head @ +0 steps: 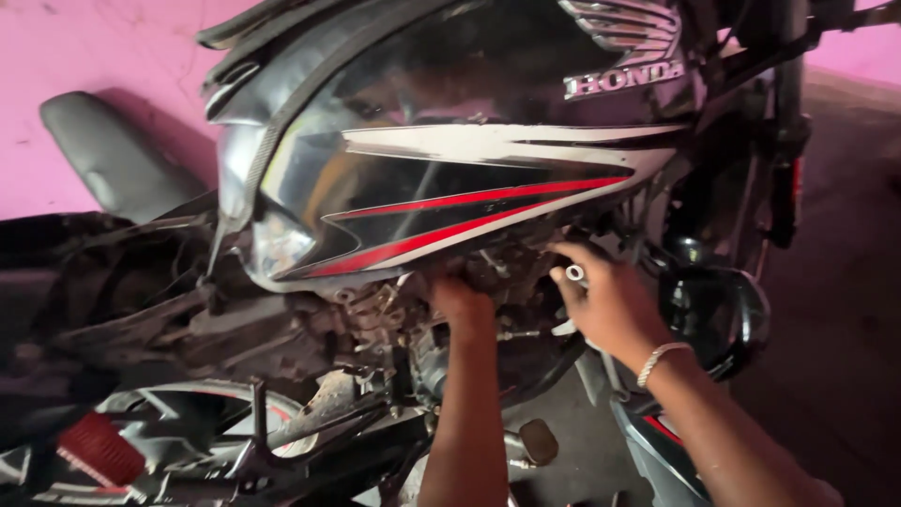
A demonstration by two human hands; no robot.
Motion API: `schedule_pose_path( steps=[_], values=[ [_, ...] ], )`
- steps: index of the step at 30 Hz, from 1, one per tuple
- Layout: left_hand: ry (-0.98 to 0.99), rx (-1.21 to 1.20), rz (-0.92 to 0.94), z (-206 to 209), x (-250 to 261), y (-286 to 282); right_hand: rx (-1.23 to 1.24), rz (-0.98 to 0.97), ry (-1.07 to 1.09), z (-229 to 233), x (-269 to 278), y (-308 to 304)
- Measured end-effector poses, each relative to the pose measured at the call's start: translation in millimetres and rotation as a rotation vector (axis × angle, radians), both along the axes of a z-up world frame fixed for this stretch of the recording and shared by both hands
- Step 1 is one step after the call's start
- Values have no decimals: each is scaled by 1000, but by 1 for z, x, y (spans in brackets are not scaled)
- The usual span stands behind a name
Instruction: Repairing a motorcycle engine, specifically cleaning and adjusting the carburetor area.
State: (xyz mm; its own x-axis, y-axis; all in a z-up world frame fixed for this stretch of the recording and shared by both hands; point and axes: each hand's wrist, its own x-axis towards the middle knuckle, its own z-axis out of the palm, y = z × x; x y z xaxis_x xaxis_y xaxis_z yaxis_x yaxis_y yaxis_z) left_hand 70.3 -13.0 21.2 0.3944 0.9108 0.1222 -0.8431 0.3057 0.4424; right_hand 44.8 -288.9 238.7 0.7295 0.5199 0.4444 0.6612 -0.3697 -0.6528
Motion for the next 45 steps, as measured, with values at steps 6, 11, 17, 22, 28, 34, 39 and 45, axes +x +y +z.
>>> schedule_pose_path(
  steps=[6, 11, 17, 22, 28, 34, 39, 45],
  values=[
    [71, -246, 9, 23, 1, -13, -7, -21, -14, -6, 5, -8],
    [-103, -216, -102, 59, -15, -30, 49, -43, -59, -20, 12, -9],
    [-103, -247, -102, 24, 3, -17, -19, -72, 49, -8, 6, -10],
    [18, -330, 7, 15, 10, -13, -41, -65, 44, -14, 8, -7],
    [20, -377, 86, 15, 17, -13, -11, -43, -20, -27, 15, -10],
    [29, -397, -44, -1, 17, -7, -66, -78, 95, -16, 12, -9],
    [123, -453, -6, -36, 36, 8, -23, -32, -13, -24, 18, -7],
    [46, -373, -85, 12, 8, -12, -49, -45, 183, -15, 8, -2]
  ],
)
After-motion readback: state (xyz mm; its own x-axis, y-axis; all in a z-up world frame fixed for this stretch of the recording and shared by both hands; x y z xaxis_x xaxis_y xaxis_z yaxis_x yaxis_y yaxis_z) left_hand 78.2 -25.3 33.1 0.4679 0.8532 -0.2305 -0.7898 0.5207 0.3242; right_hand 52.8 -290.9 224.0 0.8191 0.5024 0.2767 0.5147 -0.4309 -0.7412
